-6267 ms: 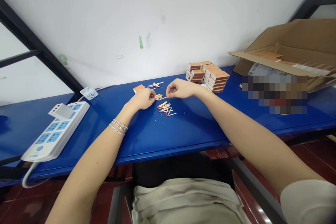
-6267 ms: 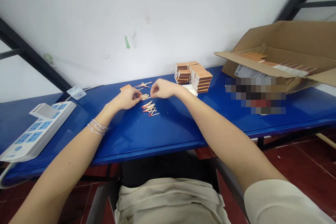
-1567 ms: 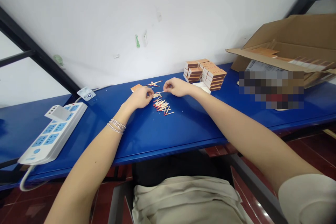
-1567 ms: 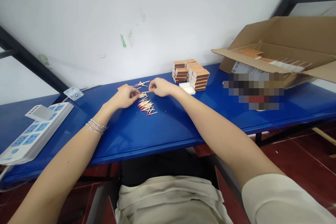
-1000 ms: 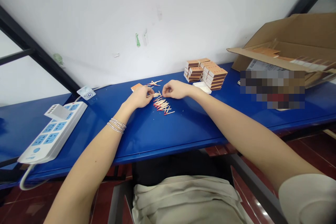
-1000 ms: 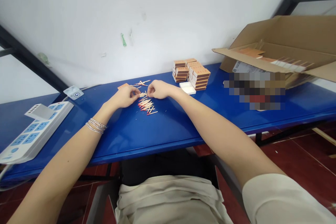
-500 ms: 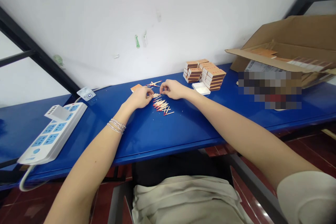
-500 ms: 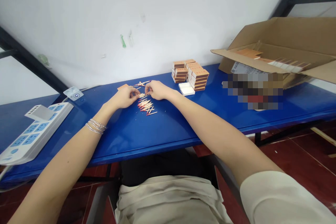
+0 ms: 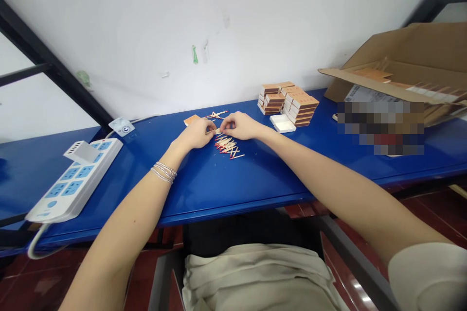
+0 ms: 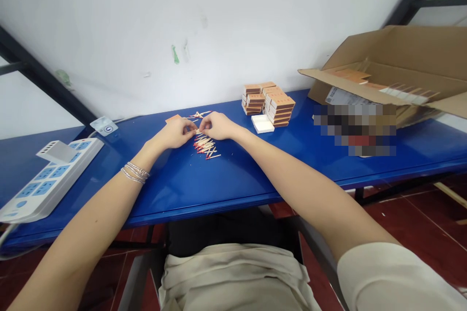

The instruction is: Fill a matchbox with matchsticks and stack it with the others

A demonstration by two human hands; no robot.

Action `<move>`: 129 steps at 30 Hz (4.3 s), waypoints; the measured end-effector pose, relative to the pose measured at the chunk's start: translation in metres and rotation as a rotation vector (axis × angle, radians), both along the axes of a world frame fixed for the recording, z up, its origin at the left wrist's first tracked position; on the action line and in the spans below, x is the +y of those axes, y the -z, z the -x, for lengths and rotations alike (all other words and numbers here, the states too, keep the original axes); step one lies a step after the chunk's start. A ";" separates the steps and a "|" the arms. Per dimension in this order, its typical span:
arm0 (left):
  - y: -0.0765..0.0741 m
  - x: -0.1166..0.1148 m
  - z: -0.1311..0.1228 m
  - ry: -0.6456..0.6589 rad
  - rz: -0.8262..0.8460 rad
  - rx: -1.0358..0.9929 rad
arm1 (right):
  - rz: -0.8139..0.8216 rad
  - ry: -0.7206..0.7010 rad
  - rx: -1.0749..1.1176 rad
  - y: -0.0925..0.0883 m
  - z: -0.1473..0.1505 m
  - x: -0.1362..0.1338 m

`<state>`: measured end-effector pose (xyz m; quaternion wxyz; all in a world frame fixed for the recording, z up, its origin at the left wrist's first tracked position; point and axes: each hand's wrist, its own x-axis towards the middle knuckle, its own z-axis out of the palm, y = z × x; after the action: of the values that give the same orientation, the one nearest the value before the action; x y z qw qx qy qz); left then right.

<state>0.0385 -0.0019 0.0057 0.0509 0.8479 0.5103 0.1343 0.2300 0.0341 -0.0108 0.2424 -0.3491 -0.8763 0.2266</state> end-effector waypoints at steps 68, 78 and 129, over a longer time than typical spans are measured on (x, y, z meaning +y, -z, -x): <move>0.004 0.004 0.004 -0.018 -0.002 -0.043 | -0.067 0.196 -0.105 0.006 0.002 0.011; 0.002 0.003 0.004 -0.008 -0.014 -0.026 | 0.170 -0.050 -0.037 -0.009 -0.017 0.009; 0.004 0.004 0.004 0.026 -0.011 -0.047 | -0.224 0.086 -0.031 0.013 0.005 0.011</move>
<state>0.0347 0.0023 0.0018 0.0601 0.8513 0.4973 0.1564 0.2247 0.0450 -0.0235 0.2759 -0.3607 -0.8840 0.1110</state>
